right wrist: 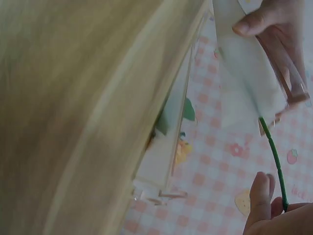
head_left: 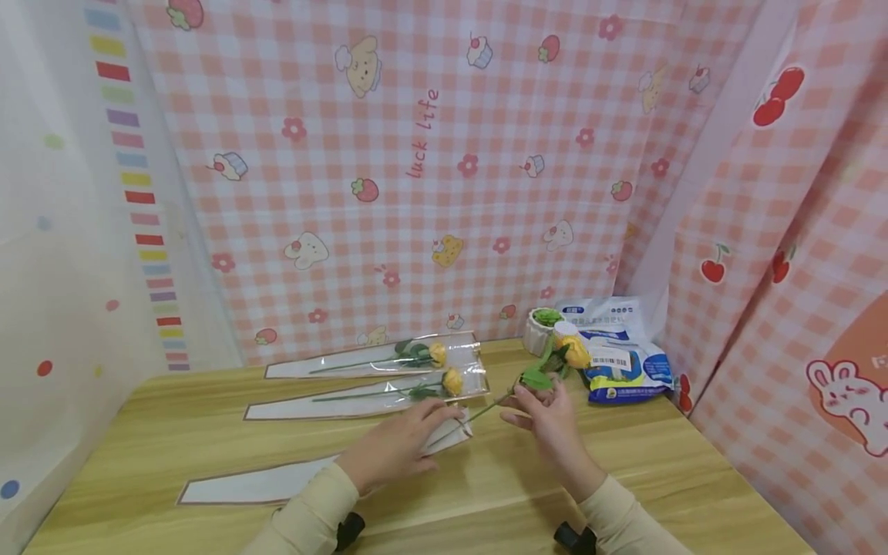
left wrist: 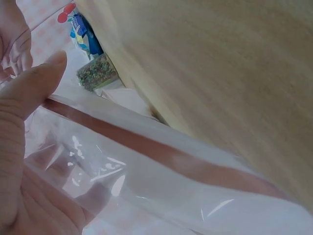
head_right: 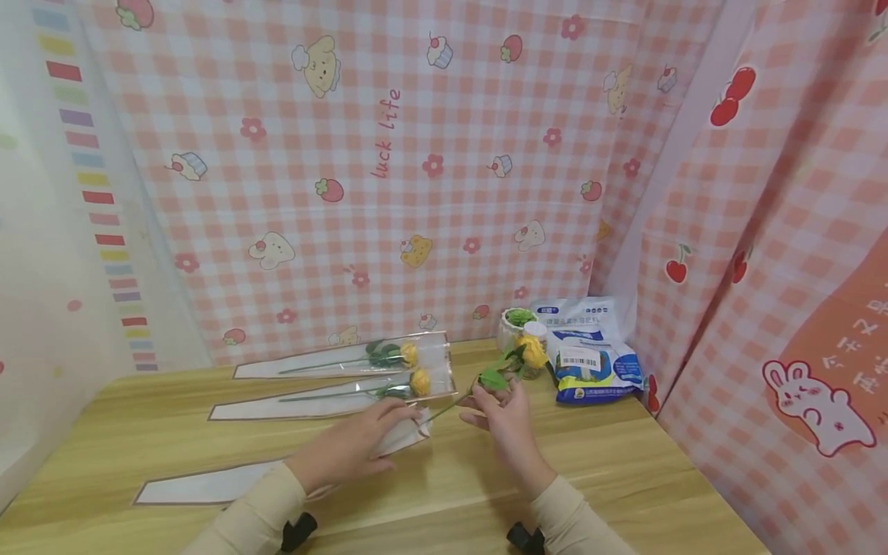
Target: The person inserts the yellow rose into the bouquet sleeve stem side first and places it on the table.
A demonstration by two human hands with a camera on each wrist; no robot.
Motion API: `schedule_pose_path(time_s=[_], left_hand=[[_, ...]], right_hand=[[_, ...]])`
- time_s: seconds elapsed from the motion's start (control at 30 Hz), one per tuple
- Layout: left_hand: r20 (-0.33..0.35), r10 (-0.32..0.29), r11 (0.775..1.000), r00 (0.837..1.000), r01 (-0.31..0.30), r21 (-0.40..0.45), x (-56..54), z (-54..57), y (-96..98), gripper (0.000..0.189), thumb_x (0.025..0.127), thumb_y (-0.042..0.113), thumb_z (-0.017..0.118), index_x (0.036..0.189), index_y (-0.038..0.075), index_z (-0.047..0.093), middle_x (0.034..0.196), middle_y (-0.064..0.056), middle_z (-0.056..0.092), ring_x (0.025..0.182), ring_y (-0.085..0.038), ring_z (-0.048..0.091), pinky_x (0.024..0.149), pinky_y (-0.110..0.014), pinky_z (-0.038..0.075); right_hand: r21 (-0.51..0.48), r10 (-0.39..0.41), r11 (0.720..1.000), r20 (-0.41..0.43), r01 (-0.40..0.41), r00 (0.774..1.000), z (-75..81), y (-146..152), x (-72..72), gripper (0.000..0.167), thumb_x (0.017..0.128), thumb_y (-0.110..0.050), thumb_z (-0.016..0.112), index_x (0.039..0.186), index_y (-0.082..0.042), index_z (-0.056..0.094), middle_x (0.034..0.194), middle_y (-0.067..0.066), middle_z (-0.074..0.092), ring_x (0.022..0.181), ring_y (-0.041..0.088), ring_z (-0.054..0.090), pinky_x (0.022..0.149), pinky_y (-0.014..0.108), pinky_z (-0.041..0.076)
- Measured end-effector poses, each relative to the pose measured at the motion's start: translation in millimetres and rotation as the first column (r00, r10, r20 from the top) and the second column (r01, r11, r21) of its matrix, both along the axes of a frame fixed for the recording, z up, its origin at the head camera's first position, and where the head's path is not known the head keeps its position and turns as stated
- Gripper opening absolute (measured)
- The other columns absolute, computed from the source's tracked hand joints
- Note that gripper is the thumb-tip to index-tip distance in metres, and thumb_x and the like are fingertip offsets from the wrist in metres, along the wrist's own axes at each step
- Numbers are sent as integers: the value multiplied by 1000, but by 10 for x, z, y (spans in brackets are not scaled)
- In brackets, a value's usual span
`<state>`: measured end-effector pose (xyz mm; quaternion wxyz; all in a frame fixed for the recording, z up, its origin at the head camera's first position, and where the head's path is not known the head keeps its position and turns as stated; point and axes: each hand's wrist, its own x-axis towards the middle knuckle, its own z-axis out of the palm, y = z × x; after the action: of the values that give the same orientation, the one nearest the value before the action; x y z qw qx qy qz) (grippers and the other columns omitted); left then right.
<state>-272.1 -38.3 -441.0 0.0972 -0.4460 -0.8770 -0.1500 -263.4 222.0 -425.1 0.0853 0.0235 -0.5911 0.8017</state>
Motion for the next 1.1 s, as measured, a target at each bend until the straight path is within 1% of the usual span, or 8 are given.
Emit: schedule_pose_path(time_s=[0.13, 0.2, 0.4, 0.5, 0.67, 0.9, 1.0, 1.1], left_hand=[[7, 19, 1000, 1000, -18, -8, -4, 11, 7, 85, 83, 26, 86, 153, 21, 37, 146, -9, 48, 124, -27, 57, 101, -42, 52], [3, 21, 1000, 1000, -21, -11, 4, 19, 16, 84, 83, 26, 85, 152, 21, 38, 145, -8, 48, 125, -27, 57, 102, -42, 51], [-44, -8, 1000, 999, 8, 8, 10, 14, 50, 82, 83, 25, 86, 150, 19, 40, 143, -7, 49, 121, -25, 60, 102, -41, 51], [-69, -19, 1000, 997, 20, 15, 3, 7, 60, 82, 83, 25, 86, 150, 18, 40, 143, -8, 50, 119, -25, 61, 100, -41, 53], [-63, -19, 1000, 998, 20, 19, 11, 14, 58, 81, 83, 24, 86, 149, 18, 40, 142, -7, 50, 120, -25, 61, 101, -41, 52], [-55, -5, 1000, 998, 6, 20, 19, 31, 71, 76, 83, 21, 86, 146, 18, 44, 142, -7, 51, 122, -25, 60, 102, -43, 51], [-57, -4, 1000, 998, 5, 22, 15, 30, 75, 75, 83, 21, 86, 146, 19, 44, 141, -7, 52, 120, -25, 60, 101, -42, 52], [-59, -10, 1000, 998, 11, 23, 10, 33, 77, 76, 83, 21, 86, 147, 19, 44, 141, -7, 51, 120, -24, 60, 102, -41, 52]], right_hand=[[28, 19, 999, 38, -20, 999, -64, -60, -1, 28, 102, 3, 52, 128, 0, 41, 97, 4, 66, 88, 16, 70, 78, 38, 62], [51, 28, 998, 51, -31, 998, -92, -92, 3, 27, 102, 3, 53, 127, 0, 42, 99, 5, 65, 89, 16, 69, 78, 38, 62], [100, 21, 995, 84, -29, 996, -147, -210, 34, 26, 100, 3, 57, 122, 2, 45, 99, 4, 66, 89, 14, 68, 77, 36, 61], [100, 11, 995, 99, -21, 995, -158, -247, 53, 27, 99, 2, 58, 123, 3, 45, 102, 8, 67, 89, 14, 68, 77, 36, 61], [108, 7, 994, 103, -19, 995, -161, -258, 69, 27, 99, 1, 59, 123, 2, 46, 103, 9, 67, 90, 15, 67, 77, 36, 61], [125, 22, 992, 86, -33, 996, -159, -225, 60, 24, 101, -3, 58, 122, -1, 45, 99, 3, 67, 89, 14, 67, 75, 34, 61], [120, 12, 993, 88, -23, 996, -153, -220, 58, 24, 101, -3, 58, 122, -1, 45, 99, 5, 68, 88, 14, 68, 73, 33, 61], [120, 7, 993, 96, -19, 995, -157, -227, 56, 24, 101, -2, 58, 121, 0, 46, 101, 8, 68, 90, 17, 68, 73, 33, 61]])
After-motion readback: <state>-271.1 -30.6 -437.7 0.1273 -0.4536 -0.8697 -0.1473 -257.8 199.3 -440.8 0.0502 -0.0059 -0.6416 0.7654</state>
